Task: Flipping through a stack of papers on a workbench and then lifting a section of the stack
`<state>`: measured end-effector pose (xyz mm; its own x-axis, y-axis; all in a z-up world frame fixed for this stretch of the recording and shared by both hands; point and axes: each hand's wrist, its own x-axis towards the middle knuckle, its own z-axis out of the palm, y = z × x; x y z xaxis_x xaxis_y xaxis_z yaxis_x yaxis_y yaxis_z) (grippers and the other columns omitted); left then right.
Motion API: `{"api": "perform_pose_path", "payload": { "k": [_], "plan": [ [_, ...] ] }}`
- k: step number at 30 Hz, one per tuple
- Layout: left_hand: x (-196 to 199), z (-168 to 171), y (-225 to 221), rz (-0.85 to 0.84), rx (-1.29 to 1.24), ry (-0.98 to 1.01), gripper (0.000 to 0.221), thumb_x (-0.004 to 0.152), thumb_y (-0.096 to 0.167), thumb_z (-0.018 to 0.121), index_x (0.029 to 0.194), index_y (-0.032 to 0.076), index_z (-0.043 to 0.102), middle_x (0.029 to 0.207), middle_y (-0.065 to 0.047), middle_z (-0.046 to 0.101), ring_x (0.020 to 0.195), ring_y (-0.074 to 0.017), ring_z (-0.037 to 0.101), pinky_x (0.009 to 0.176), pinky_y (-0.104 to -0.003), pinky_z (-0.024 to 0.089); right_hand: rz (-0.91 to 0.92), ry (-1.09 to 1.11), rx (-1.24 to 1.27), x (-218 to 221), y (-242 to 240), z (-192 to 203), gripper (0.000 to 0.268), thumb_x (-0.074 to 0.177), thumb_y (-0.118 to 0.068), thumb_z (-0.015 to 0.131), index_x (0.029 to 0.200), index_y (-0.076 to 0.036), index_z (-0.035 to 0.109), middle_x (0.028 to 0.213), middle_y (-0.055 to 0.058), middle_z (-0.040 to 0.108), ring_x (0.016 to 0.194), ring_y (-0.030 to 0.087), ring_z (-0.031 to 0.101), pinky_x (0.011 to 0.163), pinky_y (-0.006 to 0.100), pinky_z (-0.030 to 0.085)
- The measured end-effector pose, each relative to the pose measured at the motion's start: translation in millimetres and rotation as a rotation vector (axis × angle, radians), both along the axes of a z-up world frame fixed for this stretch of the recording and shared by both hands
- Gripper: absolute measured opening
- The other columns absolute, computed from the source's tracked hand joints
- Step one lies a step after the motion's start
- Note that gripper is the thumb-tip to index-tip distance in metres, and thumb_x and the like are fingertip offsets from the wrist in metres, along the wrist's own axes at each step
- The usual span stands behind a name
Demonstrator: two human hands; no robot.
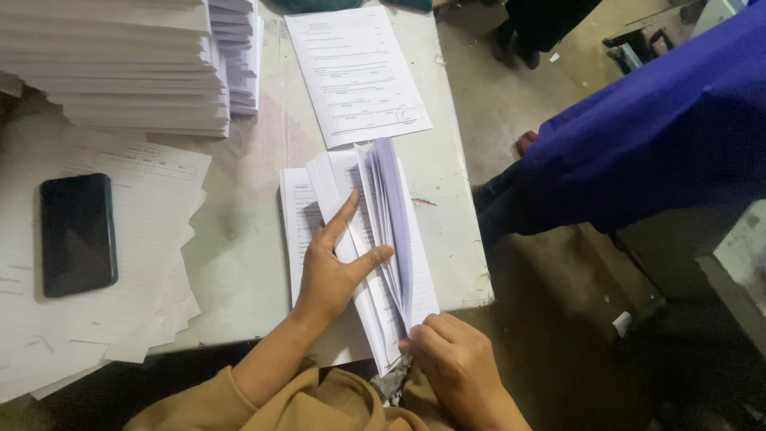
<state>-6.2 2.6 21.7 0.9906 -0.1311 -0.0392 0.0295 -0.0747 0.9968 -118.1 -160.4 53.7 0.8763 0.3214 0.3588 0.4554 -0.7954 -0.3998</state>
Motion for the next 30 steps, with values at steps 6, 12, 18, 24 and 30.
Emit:
{"api": "perform_pose_path", "payload": {
  "k": [6, 12, 18, 24, 30],
  "plan": [
    [-2.3, 4.9, 0.9, 0.003, 0.003, 0.063, 0.082, 0.072, 0.032, 0.078, 0.144, 0.022, 0.041, 0.149, -0.007, 0.045, 0.143, -0.0249, 0.032, 0.117, -0.045, 0.015, -0.027, 0.045, 0.068, -1.6, -1.3, -2.6, 0.024, 0.09, -0.015, 0.063, 0.07, -0.007, 0.052, 0.06, 0.003, 0.044, 0.05, 0.019, 0.039, 0.046, 0.032, 0.033],
    [-2.7, -0.1, 0.6, 0.02, 0.016, 0.013, 0.081, 0.072, 0.034, 0.078, 0.143, 0.021, 0.041, 0.148, -0.008, 0.046, 0.142, -0.0258, 0.034, 0.117, -0.044, 0.016, -0.037, 0.051, 0.074, -2.6, -3.9, -8.4, 0.02, 0.088, -0.015, 0.065, 0.073, -0.007, 0.054, 0.062, 0.003, 0.049, 0.052, 0.02, 0.044, 0.048, 0.031, 0.037],
    [-3.0, -2.8, 0.0, 0.034, 0.02, 0.043, 0.082, 0.071, 0.034, 0.079, 0.143, 0.024, 0.041, 0.146, -0.008, 0.049, 0.14, -0.0244, 0.036, 0.115, -0.041, 0.025, -0.043, 0.07, 0.066, -3.3, -8.7, -16.2, 0.025, 0.087, -0.017, 0.067, 0.069, -0.008, 0.052, 0.061, 0.003, 0.045, 0.051, 0.02, 0.042, 0.048, 0.032, 0.034],
    [-3.1, -4.2, -0.6, 0.031, 0.043, 0.042, 0.081, 0.073, 0.03, 0.079, 0.144, 0.023, 0.04, 0.146, -0.006, 0.049, 0.14, -0.0265, 0.036, 0.115, -0.041, 0.025, -0.057, 0.056, 0.131, -0.9, -1.5, -9.1, 0.027, 0.086, -0.014, 0.066, 0.065, -0.008, 0.05, 0.058, 0.003, 0.044, 0.049, 0.018, 0.039, 0.047, 0.031, 0.033],
    [-3.5, -3.2, -0.6, 0.031, 0.031, 0.052, 0.081, 0.073, 0.029, 0.078, 0.144, 0.023, 0.04, 0.146, -0.006, 0.049, 0.139, -0.0256, 0.038, 0.113, -0.044, 0.029, -0.042, 0.084, 0.108, -1.8, -8.1, -16.7, 0.027, 0.086, -0.018, 0.067, 0.067, -0.008, 0.051, 0.059, 0.003, 0.044, 0.05, 0.019, 0.04, 0.047, 0.031, 0.033]
  ]
}}
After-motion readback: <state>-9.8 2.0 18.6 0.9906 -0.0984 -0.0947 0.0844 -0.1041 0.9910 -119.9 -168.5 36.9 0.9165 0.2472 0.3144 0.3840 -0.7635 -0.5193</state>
